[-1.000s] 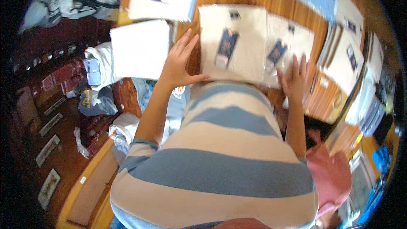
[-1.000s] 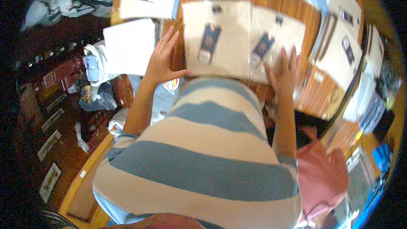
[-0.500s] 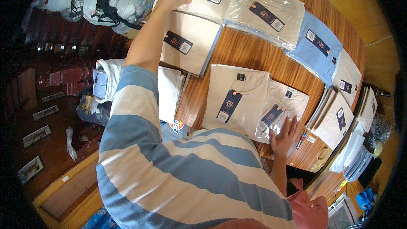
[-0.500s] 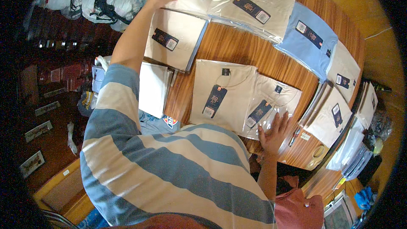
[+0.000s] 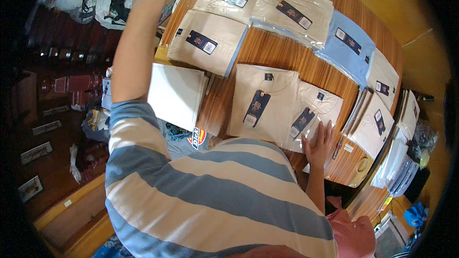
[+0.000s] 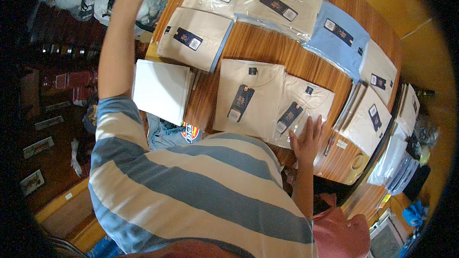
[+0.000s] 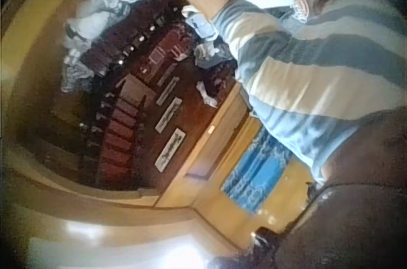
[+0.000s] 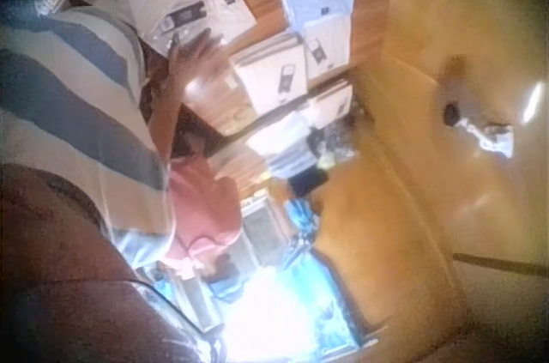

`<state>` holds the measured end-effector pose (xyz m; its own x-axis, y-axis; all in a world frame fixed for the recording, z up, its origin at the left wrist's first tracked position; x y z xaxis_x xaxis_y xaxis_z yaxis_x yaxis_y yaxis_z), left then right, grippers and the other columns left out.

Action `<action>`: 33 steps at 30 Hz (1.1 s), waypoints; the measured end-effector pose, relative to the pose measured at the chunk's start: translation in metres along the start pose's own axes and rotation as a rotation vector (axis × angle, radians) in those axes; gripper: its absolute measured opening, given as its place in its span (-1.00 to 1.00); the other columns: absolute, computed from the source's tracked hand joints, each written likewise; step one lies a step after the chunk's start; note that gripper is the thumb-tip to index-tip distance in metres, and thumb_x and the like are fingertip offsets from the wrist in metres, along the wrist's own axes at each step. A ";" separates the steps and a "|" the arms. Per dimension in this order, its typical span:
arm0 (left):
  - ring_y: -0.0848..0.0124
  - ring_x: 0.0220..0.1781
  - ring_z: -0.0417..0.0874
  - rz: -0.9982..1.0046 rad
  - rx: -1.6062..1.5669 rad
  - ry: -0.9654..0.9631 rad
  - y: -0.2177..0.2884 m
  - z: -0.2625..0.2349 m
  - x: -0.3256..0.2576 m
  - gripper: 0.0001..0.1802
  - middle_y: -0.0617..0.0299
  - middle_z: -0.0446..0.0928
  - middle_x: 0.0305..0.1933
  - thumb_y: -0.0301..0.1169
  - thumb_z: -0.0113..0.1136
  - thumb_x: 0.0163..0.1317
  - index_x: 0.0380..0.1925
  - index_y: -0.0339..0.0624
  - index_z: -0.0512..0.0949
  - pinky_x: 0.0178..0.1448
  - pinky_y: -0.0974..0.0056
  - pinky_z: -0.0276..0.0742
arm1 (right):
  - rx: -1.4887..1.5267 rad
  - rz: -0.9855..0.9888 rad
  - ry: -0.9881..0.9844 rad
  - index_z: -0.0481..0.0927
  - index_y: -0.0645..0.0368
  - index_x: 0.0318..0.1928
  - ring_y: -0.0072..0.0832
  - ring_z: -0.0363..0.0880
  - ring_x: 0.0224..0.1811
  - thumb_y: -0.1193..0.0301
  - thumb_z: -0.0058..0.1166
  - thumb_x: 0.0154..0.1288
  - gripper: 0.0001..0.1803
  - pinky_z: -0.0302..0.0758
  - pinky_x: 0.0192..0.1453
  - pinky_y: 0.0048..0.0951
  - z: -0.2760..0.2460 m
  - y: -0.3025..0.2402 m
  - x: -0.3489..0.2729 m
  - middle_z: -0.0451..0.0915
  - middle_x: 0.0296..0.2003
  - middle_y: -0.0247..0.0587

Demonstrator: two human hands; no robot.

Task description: The person packs folded t-shirts into plastic bags, secures stacks with rubber bands, and seals the bags with tape. They handle individual shirts and groups of shirts on a wooden table.

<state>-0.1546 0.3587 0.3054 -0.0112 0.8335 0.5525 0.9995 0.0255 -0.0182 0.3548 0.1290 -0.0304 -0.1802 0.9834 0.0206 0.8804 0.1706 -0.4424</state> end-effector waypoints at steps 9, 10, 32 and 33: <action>0.38 -0.08 0.82 0.463 -0.735 0.312 0.090 -0.192 -0.081 -0.46 0.10 0.79 -0.06 -0.52 0.62 0.01 0.05 -0.34 0.68 -0.06 0.33 0.71 | 0.725 -0.208 0.283 0.14 0.31 0.58 0.08 0.10 0.64 0.16 0.57 0.10 0.17 0.04 0.68 0.08 -0.065 -0.112 0.022 0.14 0.58 0.25; 0.34 -0.07 0.81 0.320 -1.021 0.222 0.103 -0.168 -0.088 -0.41 0.10 0.78 -0.03 -0.45 0.64 0.02 0.09 -0.34 0.67 -0.03 0.30 0.72 | 0.971 -0.196 0.307 0.12 0.34 0.58 0.02 0.13 0.64 0.22 0.60 0.09 0.18 0.05 0.69 0.05 -0.071 -0.114 0.020 0.15 0.58 0.24; -0.21 0.48 0.38 -0.105 -0.667 -0.490 0.141 0.120 -0.416 0.36 -0.38 0.40 0.42 0.00 0.70 -0.08 0.55 -0.51 0.10 0.55 -0.09 0.28 | 0.409 0.327 0.133 0.63 0.44 0.10 -0.09 0.75 -0.04 0.20 0.42 0.35 -0.45 0.62 0.09 -0.23 -0.043 0.048 -0.028 0.75 -0.10 0.18; -0.24 0.49 0.37 -0.078 -0.680 -0.472 0.143 0.116 -0.413 0.40 -0.40 0.39 0.43 0.02 0.73 -0.14 0.57 -0.47 0.11 0.55 -0.10 0.28 | 0.284 0.336 0.122 0.63 0.44 0.09 -0.01 0.74 -0.02 0.18 0.44 0.33 -0.43 0.61 0.12 -0.19 -0.051 0.047 -0.028 0.74 -0.11 0.22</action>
<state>-0.0108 0.0823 -0.0225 0.0587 0.9910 0.1206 0.7932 -0.1197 0.5971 0.4234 0.1126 -0.0065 0.1631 0.9842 -0.0683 0.7230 -0.1664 -0.6706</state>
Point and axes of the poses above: each hand's wrist, its own x-axis towards the middle knuckle, its own z-axis out of the palm, y = z × x, the point moved 10 cm from there along x, towards the middle knuckle
